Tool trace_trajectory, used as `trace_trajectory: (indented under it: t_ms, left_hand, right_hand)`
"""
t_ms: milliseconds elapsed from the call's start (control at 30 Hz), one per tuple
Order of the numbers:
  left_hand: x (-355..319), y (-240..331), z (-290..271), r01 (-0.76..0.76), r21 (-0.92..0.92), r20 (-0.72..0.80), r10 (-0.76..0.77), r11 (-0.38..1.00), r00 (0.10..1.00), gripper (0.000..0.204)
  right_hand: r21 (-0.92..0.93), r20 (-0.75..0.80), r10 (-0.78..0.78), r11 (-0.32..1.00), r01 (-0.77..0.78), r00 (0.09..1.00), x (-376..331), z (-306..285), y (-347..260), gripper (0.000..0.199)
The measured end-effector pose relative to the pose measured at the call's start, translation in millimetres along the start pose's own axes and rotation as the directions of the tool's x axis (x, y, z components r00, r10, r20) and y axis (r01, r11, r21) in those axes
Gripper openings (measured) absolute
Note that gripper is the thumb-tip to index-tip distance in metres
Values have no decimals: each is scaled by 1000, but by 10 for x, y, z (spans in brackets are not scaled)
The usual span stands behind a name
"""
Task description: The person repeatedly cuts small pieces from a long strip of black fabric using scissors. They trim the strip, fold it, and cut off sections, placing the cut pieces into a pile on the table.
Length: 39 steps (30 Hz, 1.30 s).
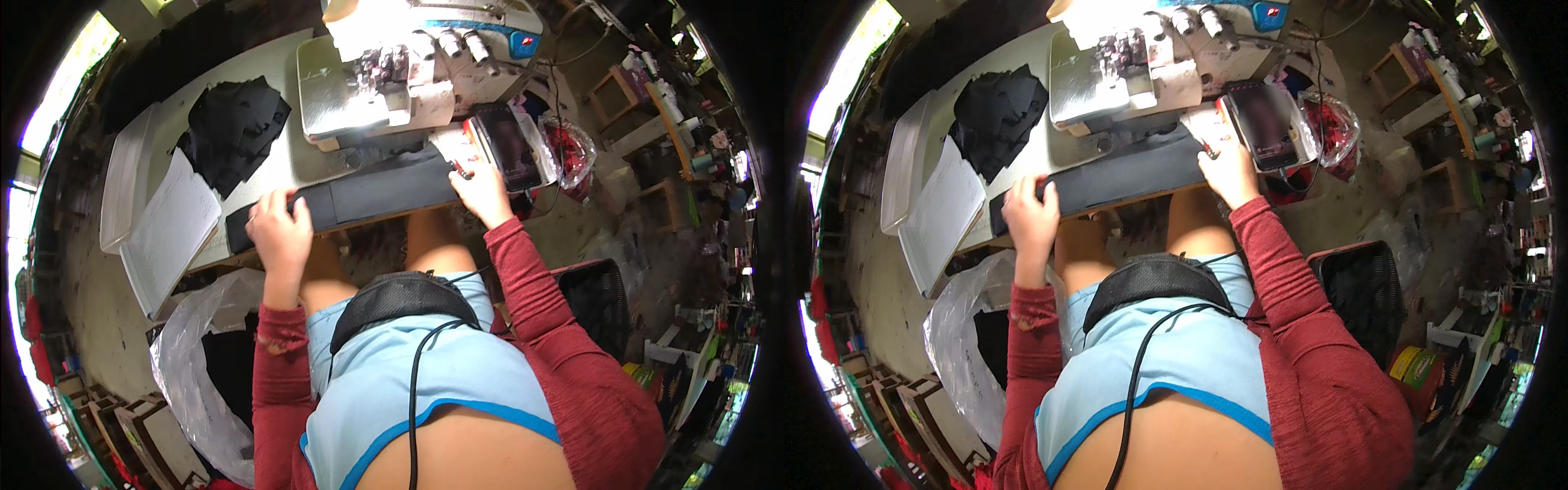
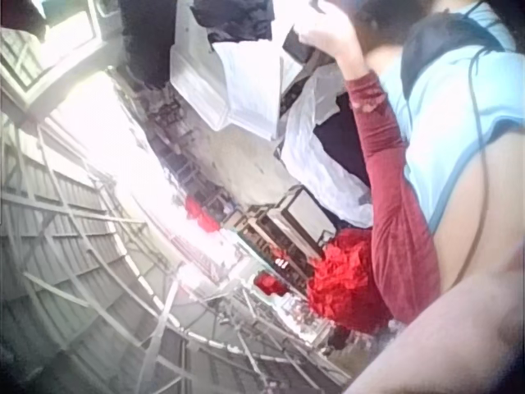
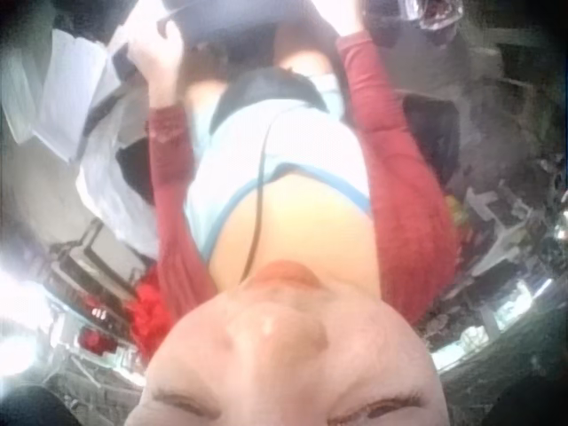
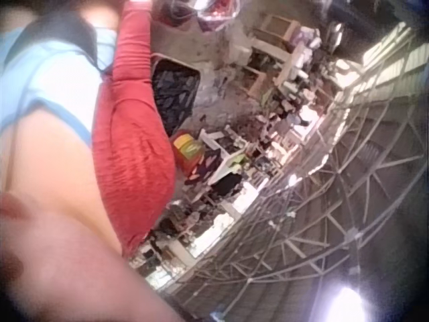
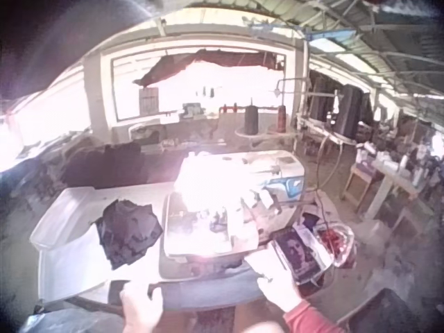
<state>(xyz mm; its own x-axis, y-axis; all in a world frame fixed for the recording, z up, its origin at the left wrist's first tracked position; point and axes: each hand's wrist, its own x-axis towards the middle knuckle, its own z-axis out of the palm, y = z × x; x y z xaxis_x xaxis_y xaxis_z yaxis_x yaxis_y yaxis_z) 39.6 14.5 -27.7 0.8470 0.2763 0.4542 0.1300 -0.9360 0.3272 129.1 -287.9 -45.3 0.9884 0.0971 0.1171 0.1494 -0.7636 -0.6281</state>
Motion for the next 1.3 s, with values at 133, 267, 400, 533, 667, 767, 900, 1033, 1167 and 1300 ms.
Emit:
trace_trajectory:
  t_ms: [133,267,400,533,667,767,900,1033,1167,1300]
  left_hand:
    - [6,108,149,31,-170,129,-9,985,992,8]
    - [1,179,285,38,-86,169,-23,996,985,19]
    - [20,275,356,2,-49,186,7,999,982,24]
    - [15,535,281,118,-339,183,-58,933,981,23]
    - [-23,569,359,240,-542,266,-107,805,958,21]
    - [31,755,-141,160,-725,255,46,670,966,23]
    - [8,677,-452,-263,-692,95,447,672,890,24]
    - [-118,606,-475,-340,-678,115,551,651,826,30]
    - [-149,599,-499,-315,-695,115,532,647,839,30]
    - [-56,552,-602,-262,-706,140,492,658,859,32]
  right_hand:
    - [-10,-124,-88,996,87,988,7,72,72,25]
    - [-40,-17,22,999,-23,1000,15,43,54,22]
    - [-91,-45,2,996,-6,999,25,95,120,20]
    - [64,-196,-171,980,187,965,-15,129,81,23]
    - [129,-59,-18,991,25,998,-50,90,-88,32]
    - [175,-93,-70,981,86,993,-28,128,-26,35]
    - [-15,-151,-304,952,305,941,32,119,23,44]
    - [62,-90,-294,952,300,952,52,127,34,31]
    - [-49,-72,-423,906,420,903,127,172,167,27]
    - [-31,-106,-413,910,413,904,147,217,138,27]
